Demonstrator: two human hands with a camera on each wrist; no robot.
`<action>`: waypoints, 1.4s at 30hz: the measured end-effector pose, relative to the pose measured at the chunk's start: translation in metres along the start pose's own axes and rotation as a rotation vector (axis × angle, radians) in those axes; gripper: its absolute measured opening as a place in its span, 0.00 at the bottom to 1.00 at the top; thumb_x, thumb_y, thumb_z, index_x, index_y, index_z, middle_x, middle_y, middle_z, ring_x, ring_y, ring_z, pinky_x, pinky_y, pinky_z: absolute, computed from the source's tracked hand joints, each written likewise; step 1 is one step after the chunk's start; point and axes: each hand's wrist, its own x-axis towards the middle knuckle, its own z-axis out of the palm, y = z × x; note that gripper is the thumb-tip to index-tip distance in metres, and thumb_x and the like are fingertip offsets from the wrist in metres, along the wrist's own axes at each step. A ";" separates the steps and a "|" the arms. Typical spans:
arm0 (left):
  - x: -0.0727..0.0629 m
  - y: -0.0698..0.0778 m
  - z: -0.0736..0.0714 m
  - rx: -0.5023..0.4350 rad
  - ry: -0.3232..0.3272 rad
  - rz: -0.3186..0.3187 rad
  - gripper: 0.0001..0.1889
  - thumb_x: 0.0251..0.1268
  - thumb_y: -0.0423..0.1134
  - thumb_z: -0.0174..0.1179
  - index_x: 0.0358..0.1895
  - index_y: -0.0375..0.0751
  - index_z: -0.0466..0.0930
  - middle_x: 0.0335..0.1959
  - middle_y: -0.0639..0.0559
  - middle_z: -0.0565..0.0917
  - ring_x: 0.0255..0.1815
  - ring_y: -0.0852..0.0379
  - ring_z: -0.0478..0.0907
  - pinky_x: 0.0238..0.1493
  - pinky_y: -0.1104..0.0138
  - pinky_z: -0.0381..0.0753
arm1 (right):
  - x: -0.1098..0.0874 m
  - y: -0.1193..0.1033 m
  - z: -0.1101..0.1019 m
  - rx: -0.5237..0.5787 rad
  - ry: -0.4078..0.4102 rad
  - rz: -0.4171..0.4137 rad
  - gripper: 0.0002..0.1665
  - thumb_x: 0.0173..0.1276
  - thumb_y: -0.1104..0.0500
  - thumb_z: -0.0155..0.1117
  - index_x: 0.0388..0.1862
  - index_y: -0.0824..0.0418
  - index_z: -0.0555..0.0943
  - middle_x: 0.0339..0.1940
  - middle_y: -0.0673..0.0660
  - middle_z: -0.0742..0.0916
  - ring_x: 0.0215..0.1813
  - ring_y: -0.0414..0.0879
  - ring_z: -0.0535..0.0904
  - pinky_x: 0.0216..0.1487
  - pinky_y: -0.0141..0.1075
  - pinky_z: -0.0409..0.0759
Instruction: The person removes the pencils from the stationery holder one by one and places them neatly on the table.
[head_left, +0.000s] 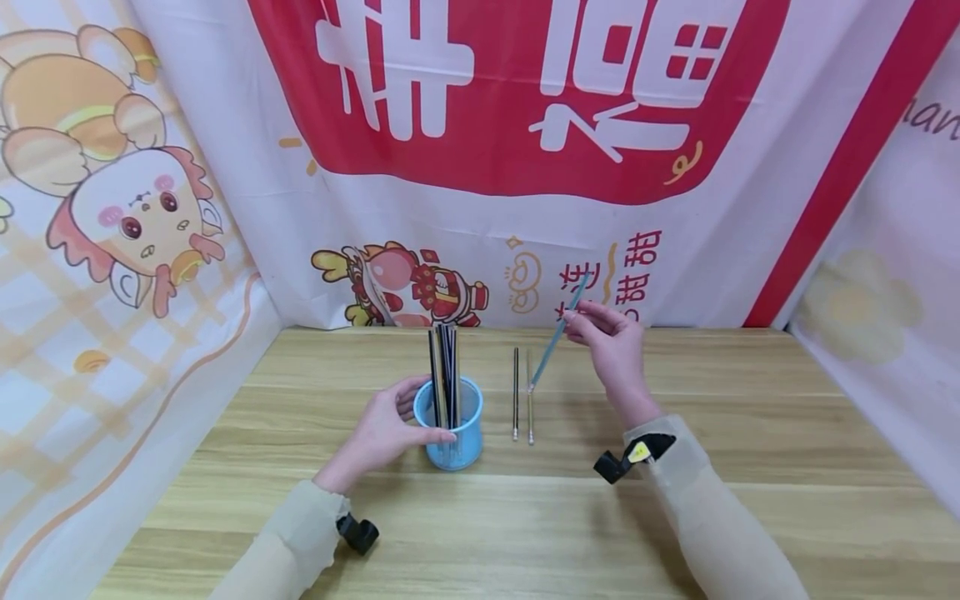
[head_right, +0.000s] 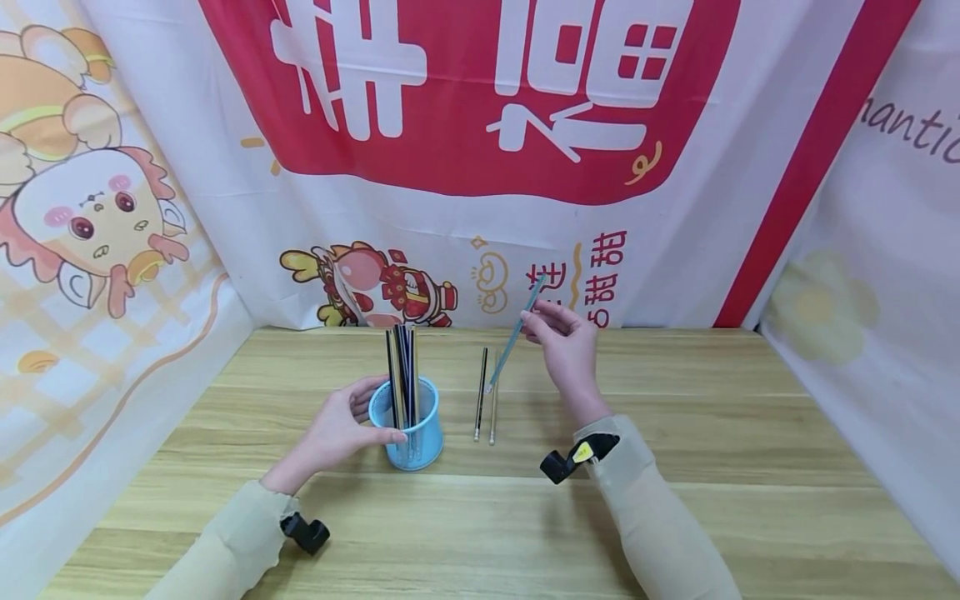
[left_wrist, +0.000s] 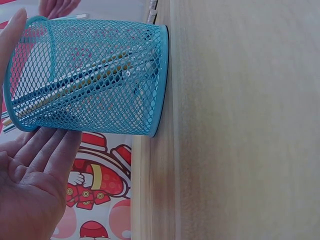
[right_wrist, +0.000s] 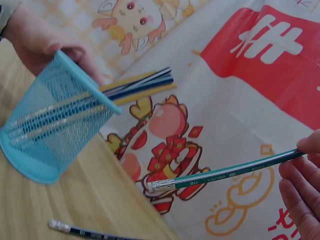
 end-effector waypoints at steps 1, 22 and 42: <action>0.000 0.000 0.000 0.001 0.000 0.001 0.45 0.55 0.47 0.85 0.76 0.45 0.74 0.75 0.43 0.80 0.77 0.40 0.77 0.80 0.45 0.75 | 0.001 0.002 -0.001 -0.021 -0.002 0.013 0.23 0.74 0.57 0.75 0.63 0.68 0.85 0.35 0.37 0.93 0.37 0.34 0.91 0.50 0.31 0.93; 0.000 -0.001 -0.001 0.005 0.002 0.003 0.45 0.56 0.47 0.84 0.76 0.44 0.73 0.75 0.42 0.79 0.77 0.39 0.77 0.80 0.45 0.75 | 0.020 0.034 -0.007 -0.349 -0.246 0.165 0.24 0.76 0.58 0.71 0.67 0.66 0.83 0.60 0.67 0.91 0.39 0.37 0.91 0.51 0.33 0.93; 0.000 0.001 -0.001 0.010 0.001 -0.003 0.45 0.55 0.47 0.85 0.76 0.44 0.73 0.75 0.43 0.79 0.77 0.40 0.77 0.80 0.45 0.75 | 0.027 0.077 -0.001 -0.431 -0.265 0.319 0.23 0.74 0.60 0.72 0.64 0.66 0.85 0.52 0.66 0.93 0.38 0.42 0.91 0.48 0.35 0.93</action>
